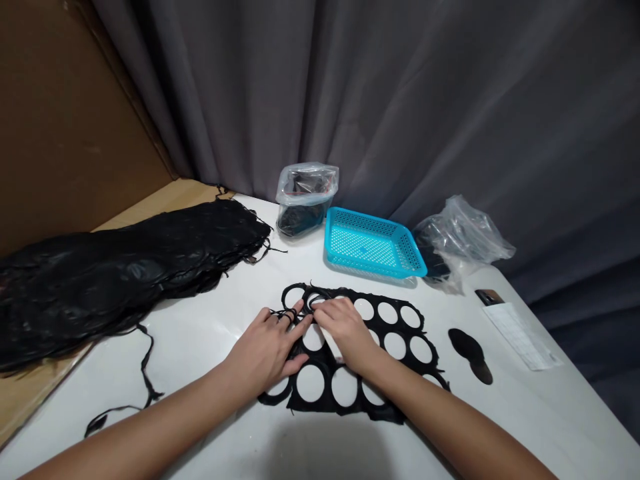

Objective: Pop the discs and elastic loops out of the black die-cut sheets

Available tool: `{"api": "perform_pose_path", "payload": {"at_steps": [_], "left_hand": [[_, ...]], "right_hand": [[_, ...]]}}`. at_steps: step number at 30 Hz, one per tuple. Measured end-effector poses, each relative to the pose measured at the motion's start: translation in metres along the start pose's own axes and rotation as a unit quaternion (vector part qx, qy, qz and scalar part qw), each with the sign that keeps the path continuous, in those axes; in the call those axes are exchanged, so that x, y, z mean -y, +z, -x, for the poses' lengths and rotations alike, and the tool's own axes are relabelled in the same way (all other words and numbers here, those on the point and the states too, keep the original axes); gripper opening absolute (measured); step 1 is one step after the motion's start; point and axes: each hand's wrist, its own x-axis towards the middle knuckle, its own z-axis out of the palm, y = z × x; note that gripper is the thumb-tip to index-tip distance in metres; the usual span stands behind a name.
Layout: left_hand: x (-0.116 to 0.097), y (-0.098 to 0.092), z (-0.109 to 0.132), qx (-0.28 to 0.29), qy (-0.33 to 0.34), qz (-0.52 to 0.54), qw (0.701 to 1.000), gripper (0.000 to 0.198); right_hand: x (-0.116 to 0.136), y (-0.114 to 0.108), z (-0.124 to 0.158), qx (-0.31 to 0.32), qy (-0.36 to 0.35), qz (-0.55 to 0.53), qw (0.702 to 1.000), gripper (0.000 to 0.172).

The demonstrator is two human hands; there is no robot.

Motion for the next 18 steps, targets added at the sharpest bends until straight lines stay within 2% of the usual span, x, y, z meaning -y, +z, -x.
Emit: {"api": "perform_pose_path", "payload": {"at_steps": [2, 4, 7, 9, 10, 12, 14, 18], "left_hand": [[0.0, -0.001, 0.0, 0.006, -0.002, -0.002, 1.0, 0.063], [0.001, -0.001, 0.001, 0.013, -0.005, -0.003, 1.0, 0.062], [0.001, -0.003, 0.001, 0.018, -0.006, -0.003, 1.0, 0.063], [0.001, -0.004, 0.001, 0.013, -0.004, 0.001, 1.0, 0.062], [0.001, -0.005, 0.002, 0.008, -0.003, 0.004, 1.0, 0.062], [0.002, -0.005, 0.004, 0.0, -0.007, 0.005, 1.0, 0.064], [0.005, -0.004, 0.008, -0.002, -0.025, -0.011, 1.0, 0.065], [0.009, -0.002, 0.019, -0.001, -0.054, -0.043, 0.998, 0.057]], "right_hand": [[-0.014, -0.015, -0.005, -0.036, 0.03, 0.045, 0.998, 0.015], [-0.033, -0.04, -0.008, -0.125, 0.091, 0.101, 0.983, 0.02], [-0.061, -0.081, -0.01, -0.273, 0.192, 0.161, 0.929, 0.023], [-0.068, -0.099, -0.014, -0.317, 0.247, 0.139, 0.905, 0.02], [-0.066, -0.101, -0.017, -0.313, 0.264, 0.105, 0.907, 0.019], [-0.056, -0.094, -0.026, -0.262, 0.271, 0.004, 0.926, 0.02], [-0.038, -0.071, -0.038, -0.194, 0.264, -0.109, 0.939, 0.025], [-0.001, -0.016, -0.051, -0.066, 0.222, -0.287, 0.93, 0.019]]}}
